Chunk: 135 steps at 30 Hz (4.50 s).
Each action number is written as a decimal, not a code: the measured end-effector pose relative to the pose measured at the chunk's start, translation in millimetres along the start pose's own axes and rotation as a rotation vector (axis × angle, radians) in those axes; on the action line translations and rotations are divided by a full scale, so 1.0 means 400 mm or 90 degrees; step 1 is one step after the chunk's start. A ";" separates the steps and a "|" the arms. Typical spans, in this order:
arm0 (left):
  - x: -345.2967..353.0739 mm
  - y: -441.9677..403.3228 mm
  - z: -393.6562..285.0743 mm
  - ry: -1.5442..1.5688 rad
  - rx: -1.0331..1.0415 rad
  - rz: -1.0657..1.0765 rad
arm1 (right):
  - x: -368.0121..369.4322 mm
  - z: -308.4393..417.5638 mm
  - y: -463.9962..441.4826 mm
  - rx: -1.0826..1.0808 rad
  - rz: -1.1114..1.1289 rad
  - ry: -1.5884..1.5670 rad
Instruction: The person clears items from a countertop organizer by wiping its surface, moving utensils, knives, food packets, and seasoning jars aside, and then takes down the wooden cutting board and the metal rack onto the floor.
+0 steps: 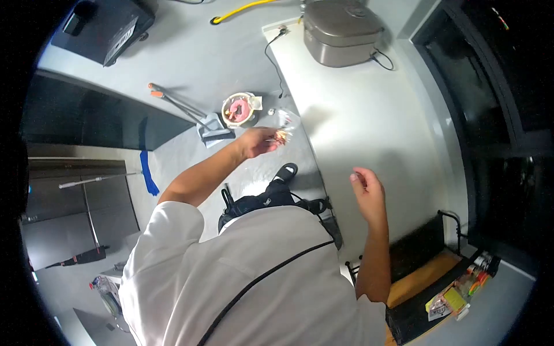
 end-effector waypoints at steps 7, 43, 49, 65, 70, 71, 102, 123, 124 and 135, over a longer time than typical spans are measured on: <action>-0.405 0.004 -0.010 0.270 0.027 -0.194 | 0.153 0.037 -0.134 -0.012 0.107 0.013; 1.342 0.131 0.153 -0.891 0.099 0.641 | -0.616 0.149 0.977 0.628 -0.830 0.632; 1.569 0.193 0.414 -0.950 0.051 0.658 | -0.870 0.156 1.014 0.580 -0.830 0.582; 1.629 0.176 0.332 -0.883 0.456 0.629 | -0.753 0.200 0.857 0.239 -0.682 0.406; 1.515 0.015 0.323 -1.051 0.397 0.640 | -0.558 0.115 0.660 0.125 -0.565 0.393; 1.489 -0.005 0.311 -1.073 0.409 0.602 | -0.561 0.112 0.679 0.192 -0.561 0.436; 1.125 -0.474 0.203 -1.131 0.373 0.290 | -0.748 0.155 1.038 0.384 -0.999 0.310; 1.341 0.070 0.286 -0.766 0.036 0.625 | -0.548 0.155 0.743 0.160 -0.590 -0.087; 1.338 0.075 0.283 -0.755 0.062 0.617 | -0.566 0.121 0.780 0.182 -0.588 -0.116; 1.345 0.034 0.264 -0.673 0.143 0.532 | -0.730 0.031 0.961 0.655 -0.353 0.621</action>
Point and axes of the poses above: each hand's wrist, its own y-axis away from the middle knuckle, its own x-axis out of the palm, z = x × y, the point moved 5 cm from there along -y, towards the middle knuckle, and after that the axes turned 13 degrees about -x, right-handed, at the moved point
